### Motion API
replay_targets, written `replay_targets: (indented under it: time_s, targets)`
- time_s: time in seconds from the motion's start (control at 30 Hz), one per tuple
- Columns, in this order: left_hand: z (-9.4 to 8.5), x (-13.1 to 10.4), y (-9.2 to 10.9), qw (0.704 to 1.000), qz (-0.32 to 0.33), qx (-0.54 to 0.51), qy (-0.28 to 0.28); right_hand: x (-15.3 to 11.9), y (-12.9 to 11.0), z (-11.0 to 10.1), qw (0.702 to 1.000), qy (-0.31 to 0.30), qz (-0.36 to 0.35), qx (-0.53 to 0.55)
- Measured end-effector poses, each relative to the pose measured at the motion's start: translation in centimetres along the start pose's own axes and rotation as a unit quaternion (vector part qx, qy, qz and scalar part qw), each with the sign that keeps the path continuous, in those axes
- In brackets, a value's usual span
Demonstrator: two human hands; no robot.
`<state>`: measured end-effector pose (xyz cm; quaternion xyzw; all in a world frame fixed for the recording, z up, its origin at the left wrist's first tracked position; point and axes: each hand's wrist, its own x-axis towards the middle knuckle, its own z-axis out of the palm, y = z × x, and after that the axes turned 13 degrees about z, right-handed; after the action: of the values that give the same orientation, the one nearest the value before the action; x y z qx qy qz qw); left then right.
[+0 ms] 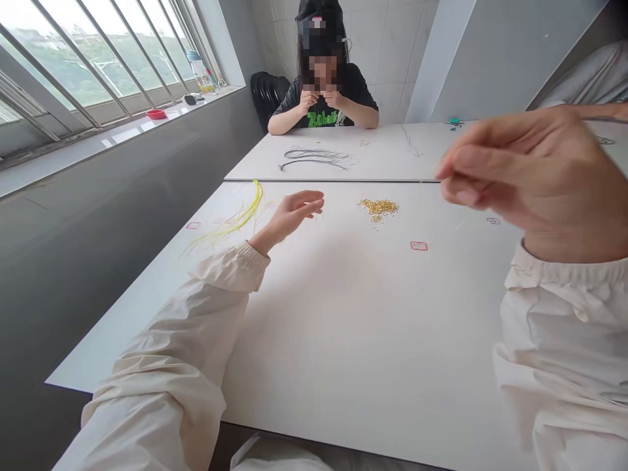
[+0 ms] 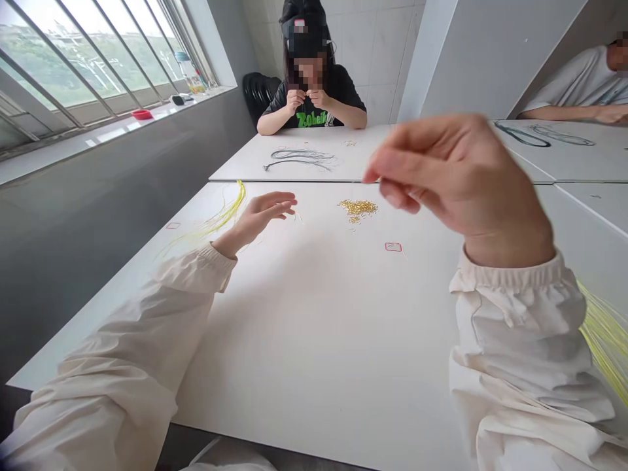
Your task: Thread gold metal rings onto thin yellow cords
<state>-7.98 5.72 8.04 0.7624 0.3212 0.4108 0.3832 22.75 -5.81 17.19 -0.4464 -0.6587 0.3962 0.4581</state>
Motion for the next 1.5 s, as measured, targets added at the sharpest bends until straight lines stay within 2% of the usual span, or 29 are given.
replay_targets:
  time_s: [0.07,0.13,0.2,0.27,0.37,0.5,0.63,0.73,0.83,0.9,1.0,1.1,1.17,1.23,1.33,1.5]
  targets:
    - [3.8,-0.3,2.5,0.984,0.04,-0.151,-0.081,0.4,0.3,2.6,0.995,-0.047,0.035,-0.076]
    - [6.5,-0.9,4.6,0.951,0.054,-0.257,-0.163,1.0,1.0,4.2,0.988,-0.098,0.075,-0.093]
    - [7.6,-1.7,6.0,0.925,0.008,-0.316,-0.213,1.5,1.8,4.5,0.986,-0.108,0.091,-0.084]
    - [7.0,-2.4,6.4,0.922,-0.059,-0.317,-0.216,1.8,2.8,3.5,0.99,-0.086,0.091,-0.062]
    - [3.6,-3.2,5.8,0.947,-0.122,-0.255,-0.152,2.0,4.5,1.0,0.992,-0.06,0.105,-0.026]
    - [-3.2,-4.1,4.7,0.983,-0.125,-0.13,-0.035,1.9,7.8,-1.3,0.983,-0.067,0.174,-0.002]
    - [-9.1,-5.5,4.8,0.985,-0.171,-0.002,0.024,1.5,10.9,-1.1,0.967,-0.088,0.237,0.031]
    - [-10.7,-6.1,5.4,0.981,-0.18,0.052,0.041,1.4,12.1,0.5,0.963,-0.091,0.253,0.027]
    - [-9.2,-6.0,6.2,0.982,-0.182,0.055,-0.01,1.6,12.4,3.1,0.967,-0.091,0.237,0.015]
    - [-6.8,-5.5,6.8,0.983,-0.167,0.037,-0.07,1.7,12.4,5.2,0.97,-0.11,0.217,0.028]
    - [-2.7,-4.7,7.6,0.98,-0.143,-0.009,-0.142,1.6,12.1,8.4,0.964,-0.178,0.178,0.09]
    - [0.5,-4.0,7.7,0.976,-0.108,-0.054,-0.179,1.0,11.7,10.7,0.931,-0.266,0.174,0.182]
    - [1.7,-3.8,7.5,0.971,-0.1,-0.078,-0.2,0.6,11.7,11.3,0.902,-0.311,0.187,0.233]
    - [1.9,-3.8,7.0,0.967,-0.116,-0.083,-0.212,0.3,11.9,11.3,0.886,-0.329,0.199,0.26]
    - [0.8,-3.9,6.2,0.967,-0.15,-0.072,-0.193,-0.2,12.6,10.1,0.89,-0.3,0.22,0.263]
    - [-3.7,-4.5,5.1,0.973,-0.184,-0.015,-0.141,-0.8,13.7,6.7,0.922,-0.186,0.247,0.233]
